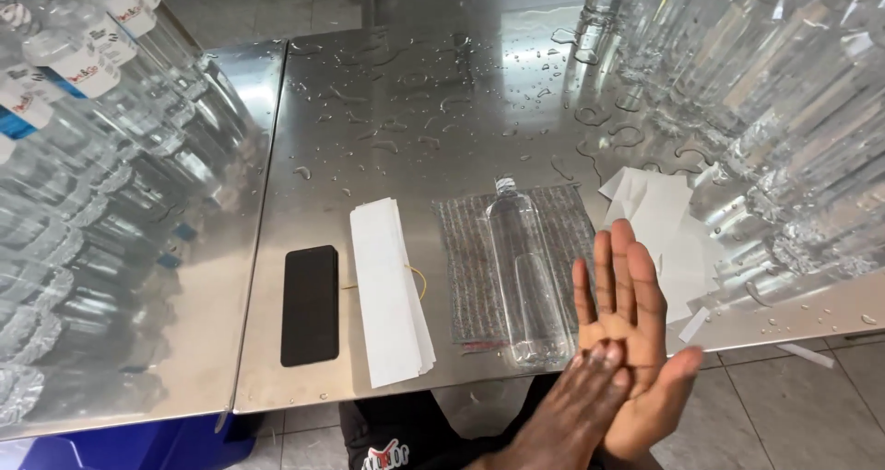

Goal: Manually peeling adhesive labels and applying them to plastic water bottles on a production line table.

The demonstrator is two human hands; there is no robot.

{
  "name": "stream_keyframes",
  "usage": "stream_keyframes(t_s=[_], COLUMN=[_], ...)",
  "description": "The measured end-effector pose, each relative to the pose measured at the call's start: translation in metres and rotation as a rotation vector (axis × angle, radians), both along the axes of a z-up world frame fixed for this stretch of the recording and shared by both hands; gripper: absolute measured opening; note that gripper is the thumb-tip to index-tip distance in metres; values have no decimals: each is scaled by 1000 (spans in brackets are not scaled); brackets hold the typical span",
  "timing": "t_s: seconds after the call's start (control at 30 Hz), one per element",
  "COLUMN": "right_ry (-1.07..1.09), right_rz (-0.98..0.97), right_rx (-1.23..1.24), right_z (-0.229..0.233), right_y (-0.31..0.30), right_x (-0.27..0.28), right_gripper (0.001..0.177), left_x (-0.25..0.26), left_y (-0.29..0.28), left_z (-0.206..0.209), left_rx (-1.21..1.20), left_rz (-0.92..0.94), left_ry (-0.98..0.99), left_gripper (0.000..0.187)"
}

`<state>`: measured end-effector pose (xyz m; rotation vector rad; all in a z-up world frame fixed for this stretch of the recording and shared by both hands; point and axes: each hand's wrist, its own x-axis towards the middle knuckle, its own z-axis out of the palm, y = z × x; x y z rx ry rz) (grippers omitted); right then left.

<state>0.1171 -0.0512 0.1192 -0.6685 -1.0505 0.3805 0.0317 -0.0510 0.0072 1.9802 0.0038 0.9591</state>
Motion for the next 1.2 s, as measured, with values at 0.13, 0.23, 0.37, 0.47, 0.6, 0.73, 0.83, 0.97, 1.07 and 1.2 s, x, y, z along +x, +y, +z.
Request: stream_keyframes(t_s=[0.13, 0.23, 0.37, 0.47, 0.6, 0.73, 0.83, 0.97, 1.07, 1.2], right_ry=[411, 550, 282, -145, 34, -58, -7, 174, 324, 472], right_rz=[287, 381, 613, 552, 134, 190, 237, 381, 263, 298], right_rx=[-148, -141, -229, -347, -1040, -1015, -1308, -1337, -1184, -1239], right_z=[-15, -28, -93, -66, -49, -67, -79, -109, -200, -41], right_y=[-13, -25, -28, -26, -45, -28, -14, -3, -11, 30], right_x=[-4, -32, -16, -14, -37, -42, -51, -38, -9, -56], right_gripper=[83, 80, 108, 75, 54, 49, 59, 78, 54, 52], left_x=[-25, -34, -53, -106, -165, -186, -190, -176, -174, -188], left_y=[32, 26, 64, 92, 79, 65, 58, 46, 25, 14], left_z=[10, 17, 19, 42, 14, 0, -10, 12, 48, 44], left_rx=[267, 224, 215, 2, 198, 502, 422, 404, 419, 373], left_rz=[-65, 76, 543, 683, 702, 801, 815, 882, 773, 397], left_ry=[283, 317, 33, 233, 645, 685, 519, 257, 175, 229], left_gripper=[77, 67, 80, 87, 82, 71, 56, 32, 16, 29])
